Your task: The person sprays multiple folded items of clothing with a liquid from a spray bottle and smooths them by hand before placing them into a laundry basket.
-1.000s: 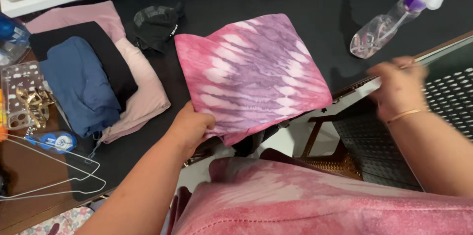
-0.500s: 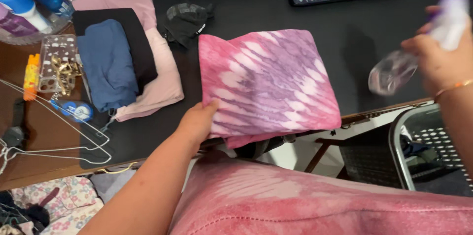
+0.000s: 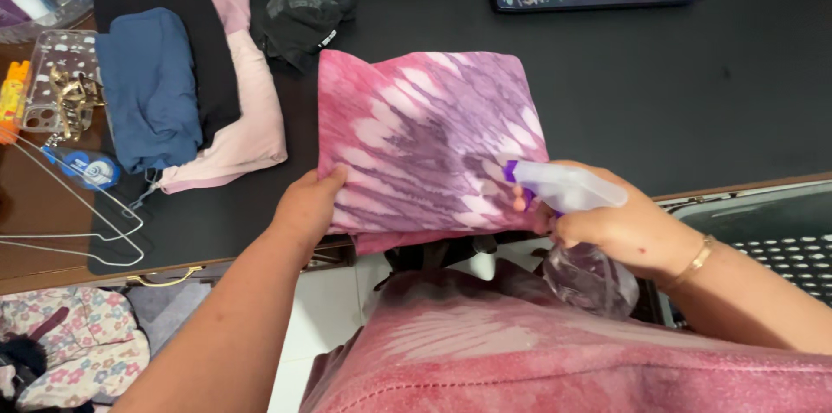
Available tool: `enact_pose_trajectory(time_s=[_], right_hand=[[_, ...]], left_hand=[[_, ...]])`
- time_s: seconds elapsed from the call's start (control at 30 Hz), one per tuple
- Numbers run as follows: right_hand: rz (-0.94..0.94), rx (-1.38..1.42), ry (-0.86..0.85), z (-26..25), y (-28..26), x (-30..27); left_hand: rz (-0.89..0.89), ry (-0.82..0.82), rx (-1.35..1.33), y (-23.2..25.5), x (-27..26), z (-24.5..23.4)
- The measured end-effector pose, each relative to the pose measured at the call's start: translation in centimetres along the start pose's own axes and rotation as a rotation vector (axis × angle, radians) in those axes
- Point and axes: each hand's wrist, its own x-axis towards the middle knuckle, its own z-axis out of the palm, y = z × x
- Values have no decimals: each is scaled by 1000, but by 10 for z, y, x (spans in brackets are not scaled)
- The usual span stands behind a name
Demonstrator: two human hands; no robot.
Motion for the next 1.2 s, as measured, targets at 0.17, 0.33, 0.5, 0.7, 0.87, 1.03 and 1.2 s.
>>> enact_pose_trajectory(time_s=[0.17, 0.33, 0.5, 0.7, 0.87, 1.03, 1.2], right_hand=[[-36, 50, 26, -39, 22, -18], [-93, 118, 3, -60, 46, -32], [41, 70, 55, -68, 49, -48], [-225, 117, 128, -68, 31, -50], [-358, 111, 336, -81, 23, -38], [-595, 147, 672, -126, 30, 6], [-635, -126, 929, -152, 50, 55]], left_hand=[[-67, -8, -58, 6, -6, 2], [-21, -9, -57, 1, -3, 0], [-21, -19, -74, -1, 1, -1], [-25, -35, -97, -1, 1, -1], [60, -15, -5, -2, 0, -1], [406, 331, 536, 4, -17, 9], [1073, 344, 1065, 11, -36, 10]])
